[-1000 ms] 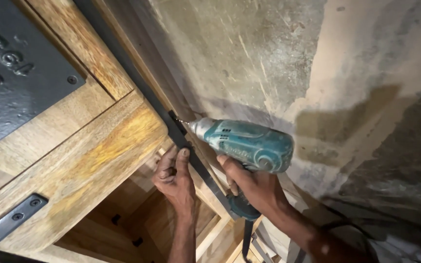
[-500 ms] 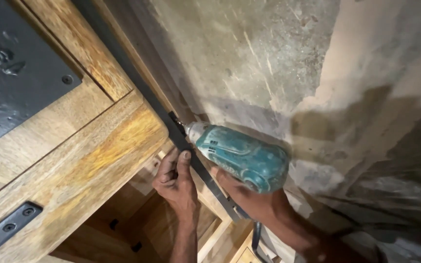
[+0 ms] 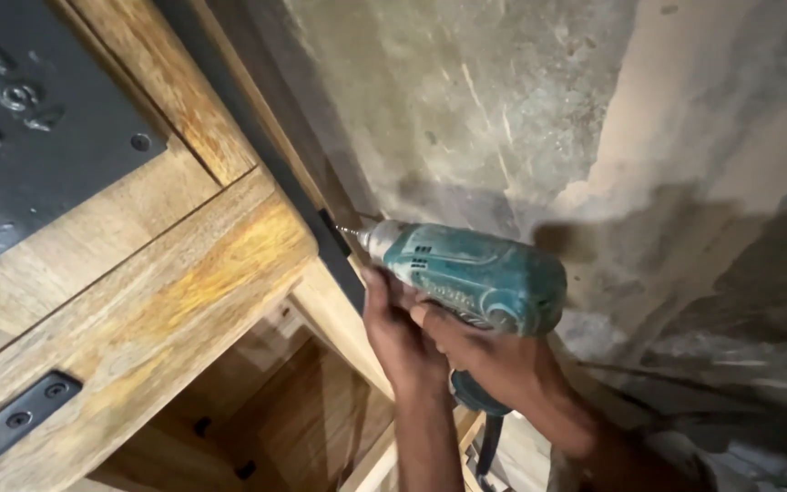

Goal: The person uses a corded drill to drive screws into a wooden cabinet, securing a black metal handle and a metal plate to the front. The person repeatedly positions the drill and drives screws into pre-drilled holes on the cabinet door and side.

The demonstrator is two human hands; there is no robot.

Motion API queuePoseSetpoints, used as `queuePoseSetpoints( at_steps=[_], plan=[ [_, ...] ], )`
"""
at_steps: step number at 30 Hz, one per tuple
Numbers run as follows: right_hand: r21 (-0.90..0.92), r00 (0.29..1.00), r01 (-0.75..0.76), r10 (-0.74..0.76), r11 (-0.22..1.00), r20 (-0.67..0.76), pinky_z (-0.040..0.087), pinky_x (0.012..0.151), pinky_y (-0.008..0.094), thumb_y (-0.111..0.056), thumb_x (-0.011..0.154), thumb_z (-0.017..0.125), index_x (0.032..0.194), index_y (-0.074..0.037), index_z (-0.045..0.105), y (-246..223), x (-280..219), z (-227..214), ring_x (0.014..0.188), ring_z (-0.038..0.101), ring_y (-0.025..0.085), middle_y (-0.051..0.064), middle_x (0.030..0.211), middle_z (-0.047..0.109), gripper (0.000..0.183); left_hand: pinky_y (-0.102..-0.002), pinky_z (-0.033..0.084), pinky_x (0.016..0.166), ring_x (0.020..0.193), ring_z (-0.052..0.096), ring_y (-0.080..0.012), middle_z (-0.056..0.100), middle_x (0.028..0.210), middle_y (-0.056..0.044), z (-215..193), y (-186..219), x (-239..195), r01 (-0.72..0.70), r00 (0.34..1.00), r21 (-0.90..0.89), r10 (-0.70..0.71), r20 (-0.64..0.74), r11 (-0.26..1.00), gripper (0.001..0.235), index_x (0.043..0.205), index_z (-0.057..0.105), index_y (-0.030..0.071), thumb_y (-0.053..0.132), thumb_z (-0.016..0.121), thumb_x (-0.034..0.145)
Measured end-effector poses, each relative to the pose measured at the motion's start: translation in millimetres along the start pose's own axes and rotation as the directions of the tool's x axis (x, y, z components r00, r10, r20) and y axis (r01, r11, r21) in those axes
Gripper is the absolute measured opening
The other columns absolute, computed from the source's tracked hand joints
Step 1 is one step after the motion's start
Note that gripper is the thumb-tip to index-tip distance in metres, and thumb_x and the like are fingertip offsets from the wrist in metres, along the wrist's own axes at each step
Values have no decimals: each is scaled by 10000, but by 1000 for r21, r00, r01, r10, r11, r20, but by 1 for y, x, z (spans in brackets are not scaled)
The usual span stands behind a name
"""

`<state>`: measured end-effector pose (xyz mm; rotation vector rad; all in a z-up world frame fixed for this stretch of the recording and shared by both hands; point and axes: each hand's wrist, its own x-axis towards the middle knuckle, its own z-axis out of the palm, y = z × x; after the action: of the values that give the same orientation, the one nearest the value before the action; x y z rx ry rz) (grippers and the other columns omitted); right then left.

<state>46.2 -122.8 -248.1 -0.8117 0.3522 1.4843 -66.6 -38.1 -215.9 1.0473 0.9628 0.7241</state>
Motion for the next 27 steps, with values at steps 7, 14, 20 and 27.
queuePoseSetpoints(
  at_steps=[7, 14, 20, 27],
  plan=[
    [-137, 992, 120, -123, 983, -16, 605, 679, 312, -146, 789, 795, 1142, -45, 728, 6, 1, -2, 798, 736, 157, 60, 954, 785, 373, -333, 510, 1066, 1182, 635, -143, 670, 1282, 14, 10, -8, 60, 181, 954, -154, -211, -214, 971, 377, 1393, 606, 146, 339, 562, 1072],
    [-124, 983, 170, -177, 978, -47, 580, 690, 305, -170, 828, 767, 1100, -35, 746, 8, -9, -6, 781, 718, 140, 55, 947, 783, 304, -329, 546, 908, 1038, 668, -117, 726, 1151, 34, -2, -28, 57, 67, 947, -192, -123, -296, 979, 286, 1334, 611, 216, 354, 602, 1084],
    [10, 977, -210, 210, 978, -29, 501, 540, 306, -241, 923, 776, 935, -1, 781, 41, -40, -21, 585, 600, 145, 77, 724, 696, 240, -294, 556, 835, 975, 659, -140, 664, 1152, -16, -10, -50, 29, 14, 992, 261, 19, -125, 965, 278, 1220, 573, 145, 400, 581, 1111],
    [124, 968, -242, 248, 962, -40, 531, 611, 309, -271, 906, 782, 1086, -15, 746, 12, -25, -15, 727, 661, 131, 51, 910, 740, 315, -346, 531, 933, 1058, 617, -219, 630, 1206, -44, -31, -54, 19, 338, 876, -4, -316, -366, 941, 341, 1393, 560, 120, 287, 580, 1096]
  ],
)
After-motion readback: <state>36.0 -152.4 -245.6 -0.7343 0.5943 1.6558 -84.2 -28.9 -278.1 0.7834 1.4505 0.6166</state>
